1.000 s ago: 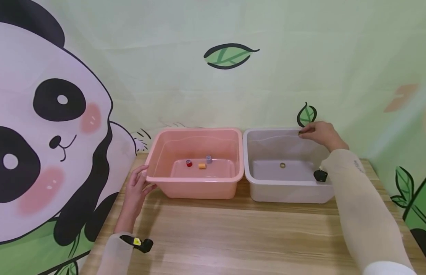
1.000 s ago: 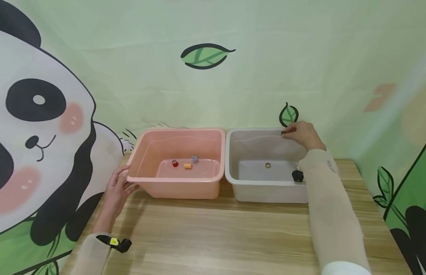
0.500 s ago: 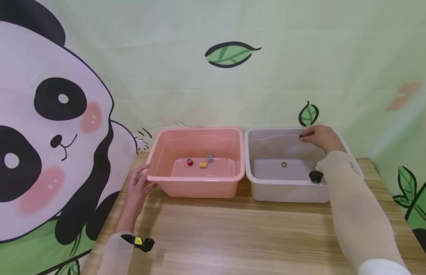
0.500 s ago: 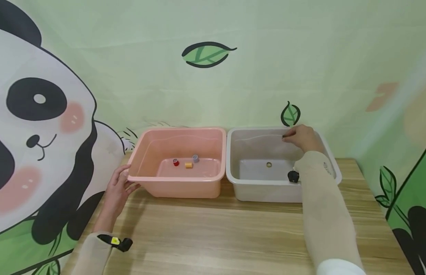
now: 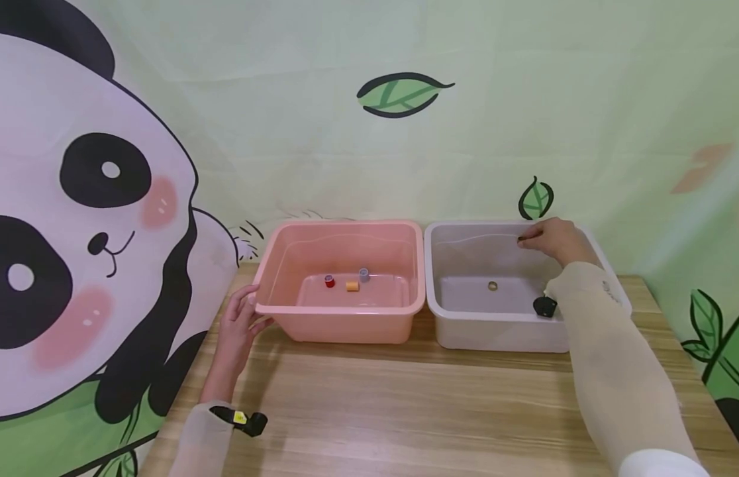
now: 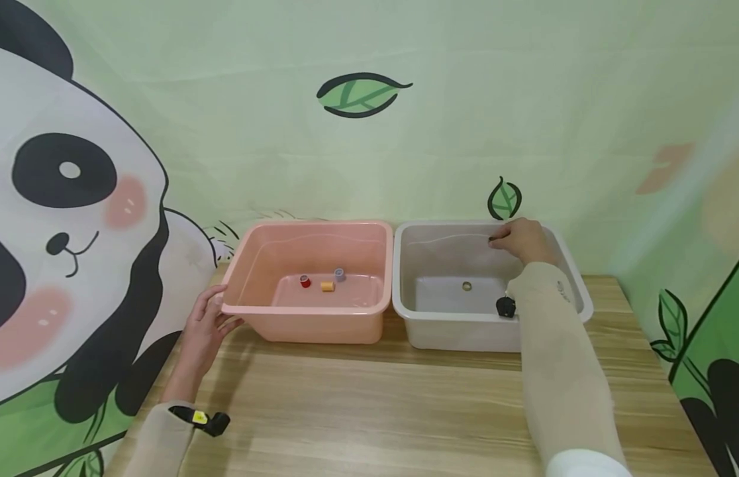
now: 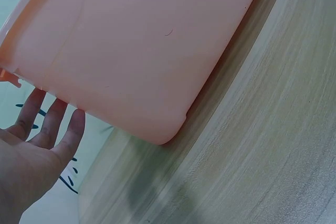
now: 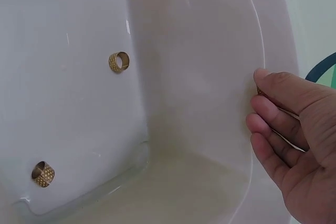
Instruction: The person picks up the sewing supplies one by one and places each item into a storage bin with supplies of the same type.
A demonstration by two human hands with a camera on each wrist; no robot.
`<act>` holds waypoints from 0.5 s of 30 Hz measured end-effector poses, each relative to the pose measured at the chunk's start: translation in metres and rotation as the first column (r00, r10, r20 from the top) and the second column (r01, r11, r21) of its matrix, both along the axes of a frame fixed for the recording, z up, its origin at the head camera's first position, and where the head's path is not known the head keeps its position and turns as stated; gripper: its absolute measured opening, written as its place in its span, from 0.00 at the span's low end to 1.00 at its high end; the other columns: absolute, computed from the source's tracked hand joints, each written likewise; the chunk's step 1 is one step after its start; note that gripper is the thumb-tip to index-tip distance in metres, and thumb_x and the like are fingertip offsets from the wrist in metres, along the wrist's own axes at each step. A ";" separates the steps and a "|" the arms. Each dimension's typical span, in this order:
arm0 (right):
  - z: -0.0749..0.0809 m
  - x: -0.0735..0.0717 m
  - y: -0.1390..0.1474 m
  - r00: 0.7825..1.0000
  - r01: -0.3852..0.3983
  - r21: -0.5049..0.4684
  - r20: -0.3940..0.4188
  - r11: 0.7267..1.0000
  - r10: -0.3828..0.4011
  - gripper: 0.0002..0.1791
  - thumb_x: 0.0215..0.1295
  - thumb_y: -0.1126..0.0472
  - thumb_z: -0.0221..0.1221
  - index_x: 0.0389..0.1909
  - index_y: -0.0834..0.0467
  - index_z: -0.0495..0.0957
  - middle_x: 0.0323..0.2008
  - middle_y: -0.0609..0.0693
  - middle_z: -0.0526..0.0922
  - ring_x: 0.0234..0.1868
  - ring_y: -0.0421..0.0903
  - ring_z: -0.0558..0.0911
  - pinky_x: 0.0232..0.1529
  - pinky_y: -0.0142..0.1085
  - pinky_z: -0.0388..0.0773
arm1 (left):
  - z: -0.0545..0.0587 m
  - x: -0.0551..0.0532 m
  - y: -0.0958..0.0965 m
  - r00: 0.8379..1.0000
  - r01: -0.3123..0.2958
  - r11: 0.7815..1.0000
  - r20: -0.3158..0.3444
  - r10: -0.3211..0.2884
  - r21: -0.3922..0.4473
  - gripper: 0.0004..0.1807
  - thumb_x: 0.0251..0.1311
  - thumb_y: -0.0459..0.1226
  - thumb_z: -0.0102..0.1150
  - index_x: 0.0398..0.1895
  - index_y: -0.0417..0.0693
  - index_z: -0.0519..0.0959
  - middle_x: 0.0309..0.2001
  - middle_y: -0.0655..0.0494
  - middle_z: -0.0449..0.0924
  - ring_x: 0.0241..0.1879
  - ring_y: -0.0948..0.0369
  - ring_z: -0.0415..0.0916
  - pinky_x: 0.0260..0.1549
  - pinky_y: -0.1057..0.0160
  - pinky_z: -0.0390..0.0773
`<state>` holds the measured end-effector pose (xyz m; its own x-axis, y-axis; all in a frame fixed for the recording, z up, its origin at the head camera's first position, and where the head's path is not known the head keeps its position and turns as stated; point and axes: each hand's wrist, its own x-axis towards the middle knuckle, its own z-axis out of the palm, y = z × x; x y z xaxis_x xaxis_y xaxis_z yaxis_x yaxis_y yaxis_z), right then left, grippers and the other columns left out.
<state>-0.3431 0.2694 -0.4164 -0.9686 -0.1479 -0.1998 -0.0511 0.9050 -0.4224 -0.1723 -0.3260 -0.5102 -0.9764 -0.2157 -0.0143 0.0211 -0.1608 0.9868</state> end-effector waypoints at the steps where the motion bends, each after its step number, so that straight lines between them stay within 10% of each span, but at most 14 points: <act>1: 0.000 0.000 -0.001 1.000 -0.002 0.004 -0.001 1.000 0.002 0.22 0.70 0.49 0.63 0.56 0.60 0.82 0.60 0.66 0.79 0.58 0.67 0.76 0.58 0.61 0.71 | 0.000 0.000 0.000 1.000 -0.001 1.000 0.002 0.001 -0.002 0.24 0.75 0.48 0.53 0.69 0.52 0.69 0.61 0.56 0.73 0.54 0.57 0.81 0.51 0.57 0.83; 15: -0.002 -0.001 -0.009 0.998 -0.025 -0.077 0.047 0.997 0.028 0.20 0.70 0.60 0.61 0.55 0.71 0.78 0.50 0.69 0.82 0.51 0.65 0.79 0.55 0.59 0.75 | -0.001 0.000 0.000 1.000 0.007 1.000 -0.006 -0.007 -0.001 0.22 0.76 0.48 0.52 0.68 0.55 0.70 0.62 0.54 0.73 0.54 0.58 0.81 0.51 0.59 0.83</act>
